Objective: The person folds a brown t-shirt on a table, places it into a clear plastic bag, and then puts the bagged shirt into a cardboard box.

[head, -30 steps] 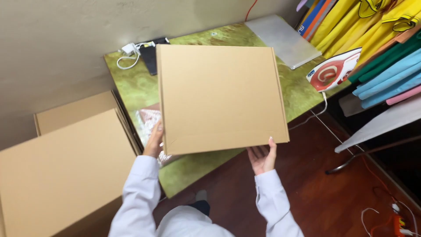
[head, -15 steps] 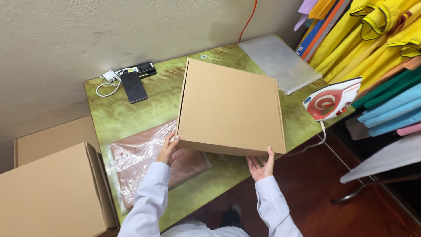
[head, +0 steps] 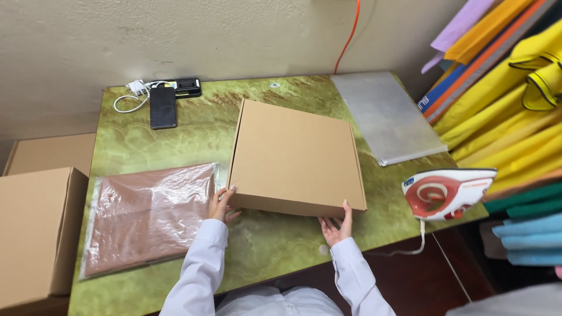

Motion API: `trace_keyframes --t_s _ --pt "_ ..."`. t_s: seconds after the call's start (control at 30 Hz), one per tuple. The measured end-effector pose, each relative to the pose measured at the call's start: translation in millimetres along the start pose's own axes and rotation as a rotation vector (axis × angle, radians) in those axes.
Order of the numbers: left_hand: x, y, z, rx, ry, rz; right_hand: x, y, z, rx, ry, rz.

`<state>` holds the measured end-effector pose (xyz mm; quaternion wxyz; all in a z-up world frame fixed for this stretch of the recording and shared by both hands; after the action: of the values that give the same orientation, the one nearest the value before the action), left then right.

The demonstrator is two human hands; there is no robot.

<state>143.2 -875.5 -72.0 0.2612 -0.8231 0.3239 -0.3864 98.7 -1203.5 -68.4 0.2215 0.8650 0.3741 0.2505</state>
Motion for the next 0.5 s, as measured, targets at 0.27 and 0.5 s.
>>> trace_keyframes --t_s 0.27,0.5 --pt "15.1 25.5 -21.6 0.015 -0.13 -0.096 -9.4 32.7 46.1 0.052 0.129 -0.129" --pt "24.2 18.2 -43.7 0.003 -0.192 0.01 -8.9 43.8 61.3 0.086 0.247 -0.275"
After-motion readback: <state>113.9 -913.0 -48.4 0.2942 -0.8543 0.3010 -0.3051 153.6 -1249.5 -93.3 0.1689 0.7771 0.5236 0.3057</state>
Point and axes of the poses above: each hand's wrist, its own z-axis towards the middle knuckle, its own x-axis out of the palm, y = z × x, the point moved 6 cm from there along z, towards the middle knuckle, and after that the axes turned 12 degrees about -z, right-handed, at the moved point
